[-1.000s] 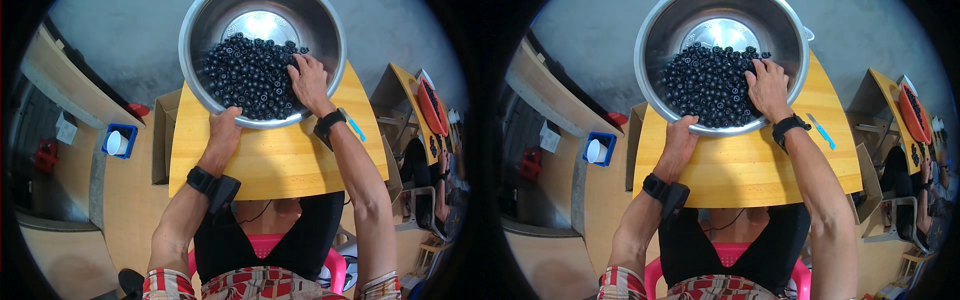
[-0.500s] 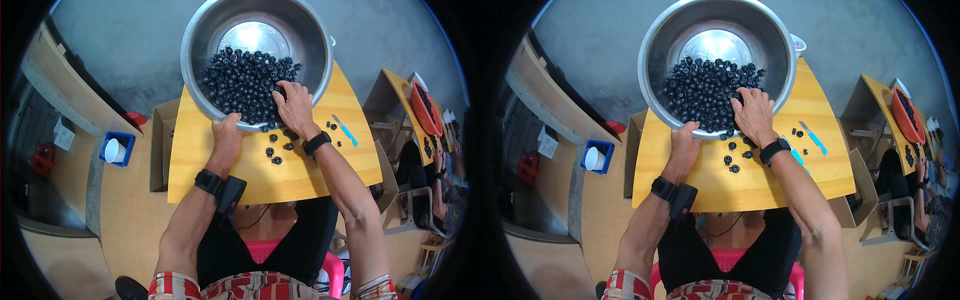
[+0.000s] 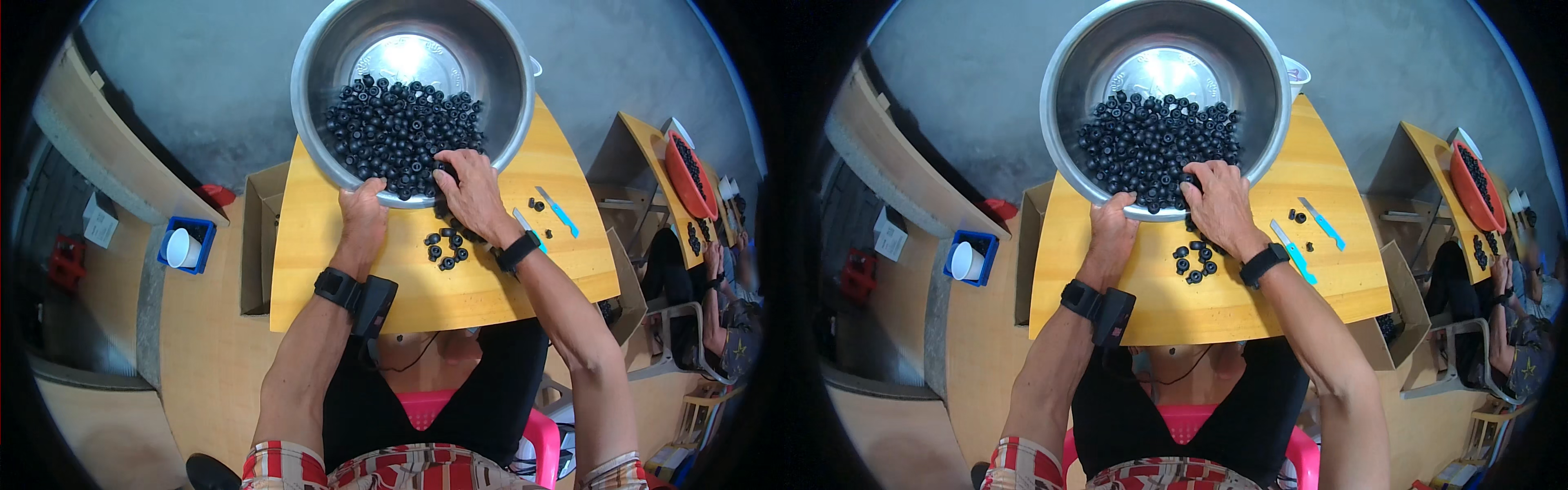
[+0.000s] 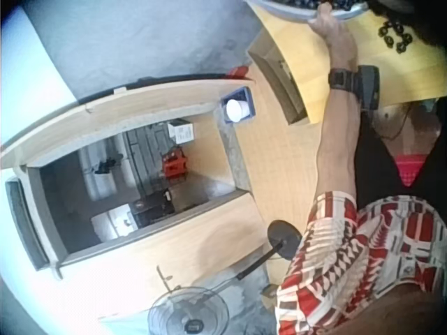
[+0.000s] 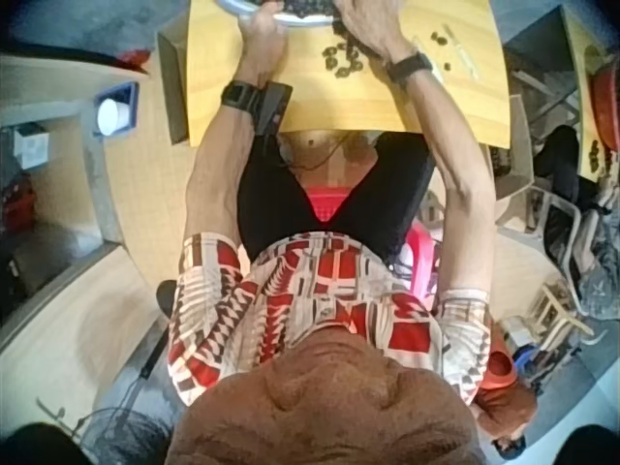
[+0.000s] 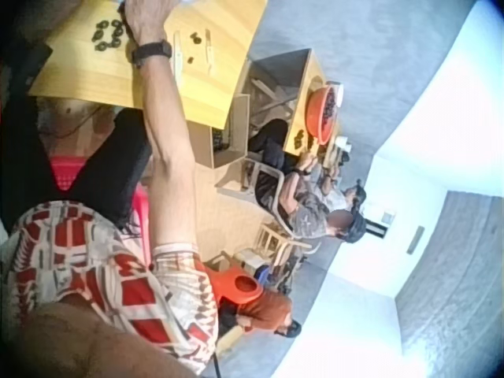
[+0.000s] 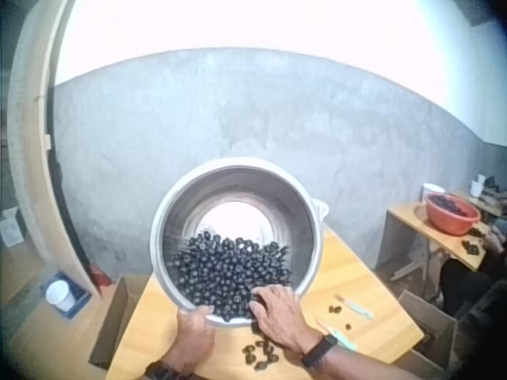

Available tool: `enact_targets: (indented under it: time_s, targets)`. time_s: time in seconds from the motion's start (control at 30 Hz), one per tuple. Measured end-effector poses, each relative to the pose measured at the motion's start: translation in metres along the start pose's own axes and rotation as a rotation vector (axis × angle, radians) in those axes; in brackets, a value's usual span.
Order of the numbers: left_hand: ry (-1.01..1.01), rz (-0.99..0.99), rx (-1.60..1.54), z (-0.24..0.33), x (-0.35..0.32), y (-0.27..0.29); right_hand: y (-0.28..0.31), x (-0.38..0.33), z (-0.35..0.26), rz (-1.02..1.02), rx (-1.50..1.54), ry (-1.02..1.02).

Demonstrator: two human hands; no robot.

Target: Using a small knife to trim excess material from black rubber or plastic components.

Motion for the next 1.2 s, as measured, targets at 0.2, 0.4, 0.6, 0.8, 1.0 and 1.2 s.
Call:
enact_targets:
  time_s: [0.2,0.4,0.6,0.8,1.0,1.2]
  targets:
    - [0.021,-0.119,0.181,0.002,0.004,0.008,0.004,0.01,-0.005,0.04,0.039,0.024]
    - [0.038,0.029,-0.014,0.013,-0.014,-0.017,-0.017,0.024,-0.01,-0.077,-0.027,0.013]
    - [0.046,0.001,-0.005,0.006,-0.005,-0.004,-0.012,0.023,-0.014,-0.291,-0.007,-0.085]
    - [0.022,0.035,-0.006,0.0,-0.004,-0.004,-0.008,0.003,-0.017,-0.244,-0.061,0.079]
    - [0.003,-0.067,-0.016,0.004,-0.002,0.0,0.013,-0.001,-0.019,-0.154,0.024,0.163]
    - [0.073,0.035,0.081,0.002,-0.001,0.0,0.01,0.026,0.029,0.059,-0.205,0.084]
Point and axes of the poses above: each hand's wrist, its own x-axis towards the middle knuckle, its own y-axis out of the back of the hand, z = x × y, the point moved 1 cm from there along x, towards the middle knuckle, and after that the axes turned 3 degrees about x, right-handed, at the moved point
